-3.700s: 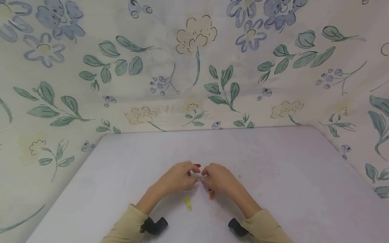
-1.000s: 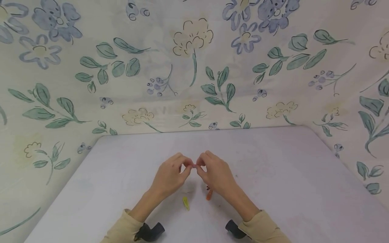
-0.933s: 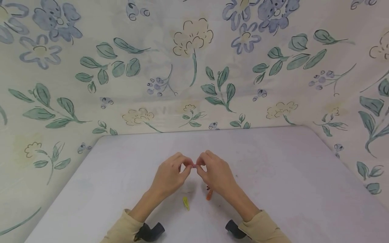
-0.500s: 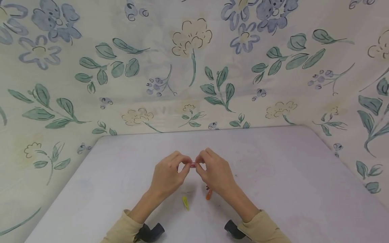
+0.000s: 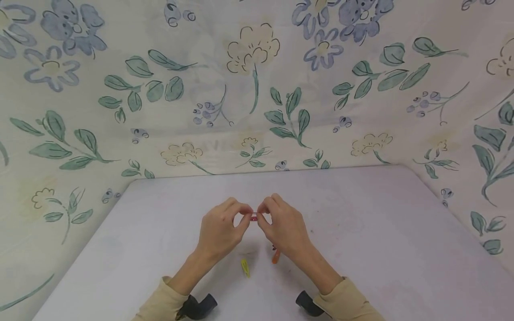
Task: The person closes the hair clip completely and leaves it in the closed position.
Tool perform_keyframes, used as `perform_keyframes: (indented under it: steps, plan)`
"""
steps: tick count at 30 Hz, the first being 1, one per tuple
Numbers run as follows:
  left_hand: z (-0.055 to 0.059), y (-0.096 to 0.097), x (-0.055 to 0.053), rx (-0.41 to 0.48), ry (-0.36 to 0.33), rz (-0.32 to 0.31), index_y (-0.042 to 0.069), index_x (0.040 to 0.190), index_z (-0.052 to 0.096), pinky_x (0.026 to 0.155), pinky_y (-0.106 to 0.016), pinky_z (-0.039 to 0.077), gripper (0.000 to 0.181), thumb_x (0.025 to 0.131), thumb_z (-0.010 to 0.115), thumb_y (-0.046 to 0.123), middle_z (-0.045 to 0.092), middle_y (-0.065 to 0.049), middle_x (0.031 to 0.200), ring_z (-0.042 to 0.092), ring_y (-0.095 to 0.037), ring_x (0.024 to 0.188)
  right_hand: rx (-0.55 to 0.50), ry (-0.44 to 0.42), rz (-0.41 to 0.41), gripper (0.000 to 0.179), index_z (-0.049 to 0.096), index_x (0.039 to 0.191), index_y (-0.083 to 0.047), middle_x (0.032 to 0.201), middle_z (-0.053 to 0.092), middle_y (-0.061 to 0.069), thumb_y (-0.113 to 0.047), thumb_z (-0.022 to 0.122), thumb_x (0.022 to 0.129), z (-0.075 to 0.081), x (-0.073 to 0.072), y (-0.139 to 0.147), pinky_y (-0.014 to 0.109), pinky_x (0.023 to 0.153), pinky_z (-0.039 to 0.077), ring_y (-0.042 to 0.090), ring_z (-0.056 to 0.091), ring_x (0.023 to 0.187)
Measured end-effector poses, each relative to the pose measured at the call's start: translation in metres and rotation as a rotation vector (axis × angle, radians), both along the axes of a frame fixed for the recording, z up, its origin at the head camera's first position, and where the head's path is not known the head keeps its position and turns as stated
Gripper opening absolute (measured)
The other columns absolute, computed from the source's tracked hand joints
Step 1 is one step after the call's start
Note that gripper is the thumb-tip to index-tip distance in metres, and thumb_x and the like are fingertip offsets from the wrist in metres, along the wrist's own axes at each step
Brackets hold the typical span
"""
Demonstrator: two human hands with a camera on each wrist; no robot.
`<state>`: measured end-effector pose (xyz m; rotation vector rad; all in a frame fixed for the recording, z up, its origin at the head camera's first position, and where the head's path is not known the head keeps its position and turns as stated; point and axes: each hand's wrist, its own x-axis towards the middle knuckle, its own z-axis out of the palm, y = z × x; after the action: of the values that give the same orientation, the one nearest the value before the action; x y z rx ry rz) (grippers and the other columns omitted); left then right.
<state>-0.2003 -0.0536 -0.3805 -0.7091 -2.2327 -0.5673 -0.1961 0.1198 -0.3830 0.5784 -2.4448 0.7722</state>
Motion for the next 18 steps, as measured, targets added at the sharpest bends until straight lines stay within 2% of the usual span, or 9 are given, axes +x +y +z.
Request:
perform_keyframes:
  steps: [6,18]
  plan:
    - [0.0024,0.0002,0.0009,-0.010,0.014,0.025,0.015,0.083,0.072,0.051,-0.023,0.042,0.005,0.081,0.076,0.012,0.064,0.005,0.076,0.055,-0.009,0.058,-0.012,0.015,-0.002,0.014,0.065,0.091,-0.012,0.088,0.061,0.001,-0.008,0.076,0.084,0.0011,0.0013,-0.0012,0.018,0.051,0.040,0.007,0.045,0.063]
    - [0.0024,0.0008,0.0028,-0.006,0.012,0.036,0.012,0.084,0.072,0.051,-0.021,0.041,0.002,0.084,0.073,0.013,0.064,0.003,0.076,0.054,-0.010,0.057,-0.027,0.048,-0.014,0.015,0.064,0.090,-0.011,0.086,0.059,0.002,-0.008,0.077,0.083,-0.0012,0.0028,-0.0032,0.019,0.051,0.040,0.007,0.043,0.059]
